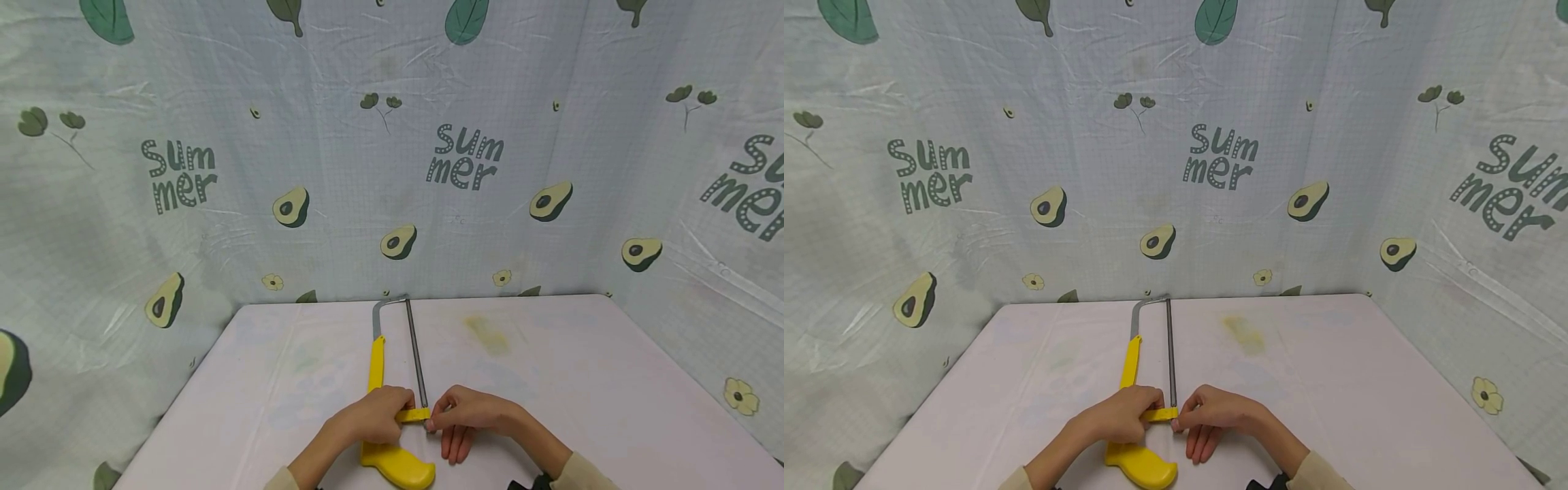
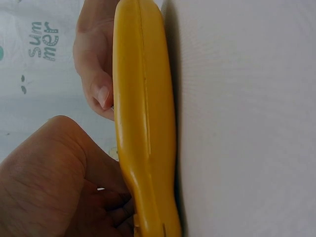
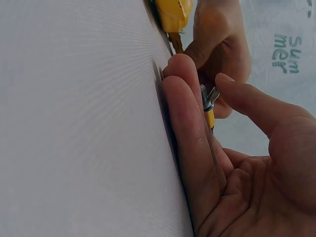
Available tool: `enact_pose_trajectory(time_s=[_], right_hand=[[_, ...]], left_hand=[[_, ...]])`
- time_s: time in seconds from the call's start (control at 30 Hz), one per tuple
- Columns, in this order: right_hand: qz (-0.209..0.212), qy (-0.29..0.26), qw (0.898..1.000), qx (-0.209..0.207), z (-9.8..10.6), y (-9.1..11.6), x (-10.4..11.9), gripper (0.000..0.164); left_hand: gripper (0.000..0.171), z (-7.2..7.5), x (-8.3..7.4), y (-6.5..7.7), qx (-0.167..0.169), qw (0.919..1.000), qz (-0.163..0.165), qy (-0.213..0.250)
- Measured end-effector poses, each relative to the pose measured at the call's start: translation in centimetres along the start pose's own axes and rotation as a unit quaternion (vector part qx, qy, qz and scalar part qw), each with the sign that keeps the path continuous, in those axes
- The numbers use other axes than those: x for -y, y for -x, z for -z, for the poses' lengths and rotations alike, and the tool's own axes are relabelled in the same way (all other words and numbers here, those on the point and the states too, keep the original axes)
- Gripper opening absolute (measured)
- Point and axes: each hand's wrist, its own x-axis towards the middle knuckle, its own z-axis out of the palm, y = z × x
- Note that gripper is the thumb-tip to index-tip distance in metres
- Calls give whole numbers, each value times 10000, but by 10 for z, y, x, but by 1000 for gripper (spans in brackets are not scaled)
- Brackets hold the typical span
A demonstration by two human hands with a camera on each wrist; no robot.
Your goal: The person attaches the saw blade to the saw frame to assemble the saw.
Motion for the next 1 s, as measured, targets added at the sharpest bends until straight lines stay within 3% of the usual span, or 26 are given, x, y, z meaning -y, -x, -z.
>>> enact_pose_trajectory(time_s=[1.0], right_hand=[[-111, 103, 9998, -115, 0, 0, 0, 31]], left_hand=[[37, 1, -2, 1, -39, 9998, 1, -172]])
